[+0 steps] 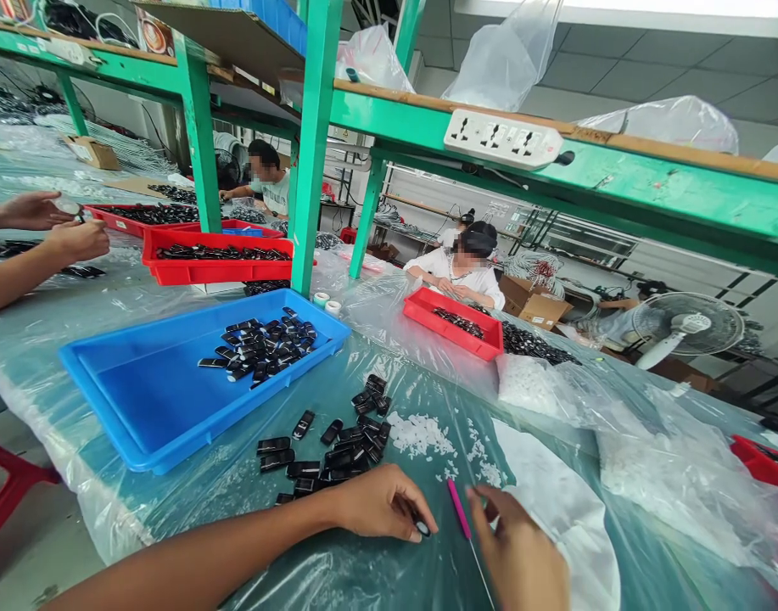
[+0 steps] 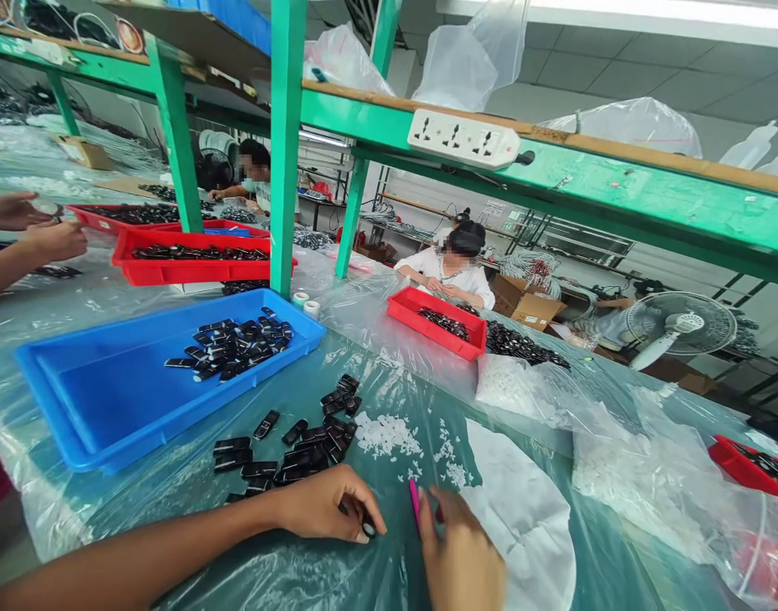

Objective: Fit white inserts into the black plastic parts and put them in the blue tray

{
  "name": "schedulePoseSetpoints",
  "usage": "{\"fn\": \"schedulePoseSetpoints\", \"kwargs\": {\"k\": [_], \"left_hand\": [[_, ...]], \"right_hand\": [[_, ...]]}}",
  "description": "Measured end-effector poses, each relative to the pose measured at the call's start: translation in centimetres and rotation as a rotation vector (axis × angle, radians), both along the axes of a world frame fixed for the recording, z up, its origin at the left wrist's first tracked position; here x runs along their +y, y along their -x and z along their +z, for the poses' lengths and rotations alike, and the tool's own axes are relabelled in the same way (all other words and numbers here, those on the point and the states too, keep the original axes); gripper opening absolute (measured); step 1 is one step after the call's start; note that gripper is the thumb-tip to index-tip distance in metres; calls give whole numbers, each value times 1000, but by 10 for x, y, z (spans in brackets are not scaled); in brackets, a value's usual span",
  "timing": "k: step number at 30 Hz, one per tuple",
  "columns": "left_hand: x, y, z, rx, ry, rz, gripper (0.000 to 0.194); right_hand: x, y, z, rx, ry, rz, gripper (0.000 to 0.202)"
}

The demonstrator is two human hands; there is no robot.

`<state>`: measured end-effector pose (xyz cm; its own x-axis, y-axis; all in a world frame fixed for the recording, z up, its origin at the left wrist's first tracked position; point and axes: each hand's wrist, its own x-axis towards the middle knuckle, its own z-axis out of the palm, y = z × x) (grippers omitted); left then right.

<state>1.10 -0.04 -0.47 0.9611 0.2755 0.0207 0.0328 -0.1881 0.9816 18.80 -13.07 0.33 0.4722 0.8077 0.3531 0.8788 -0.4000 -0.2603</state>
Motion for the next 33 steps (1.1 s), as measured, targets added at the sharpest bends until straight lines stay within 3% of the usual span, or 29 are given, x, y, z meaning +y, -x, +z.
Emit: {"fn": "schedulePoseSetpoints", "kwargs": {"k": [3,6,9,11,14,16,18,23,33], "left_hand": [[0,0,1,5,-7,6,28],[0,0,2,9,3,-1,28],[0,-1,2,12,4,-12,28],[0,-1,0,8,-10,-4,28],[1,-3,-3,-1,-37,45,28],[1,-3,-5,-2,-47,88,28],[2,-3,-7,-8,-50,113,28],[2,-3,-9,-38,-48,120,28],[0,-1,3,-75,-40,117,29]], "right_hand": [[6,5,-19,-80,281,35,29],[11,4,-30,-108,331,51,33],[12,5,-28,-91,310,44,29],[9,10,-19,-4,170,23,23],[3,25,-2,360,-329,30,26],[0,38,8,636,-655,109,24],[-2,50,13,800,-857,206,18],[2,65,7,948,-909,345,13],[3,64,-3,954,-859,382,13]]}}
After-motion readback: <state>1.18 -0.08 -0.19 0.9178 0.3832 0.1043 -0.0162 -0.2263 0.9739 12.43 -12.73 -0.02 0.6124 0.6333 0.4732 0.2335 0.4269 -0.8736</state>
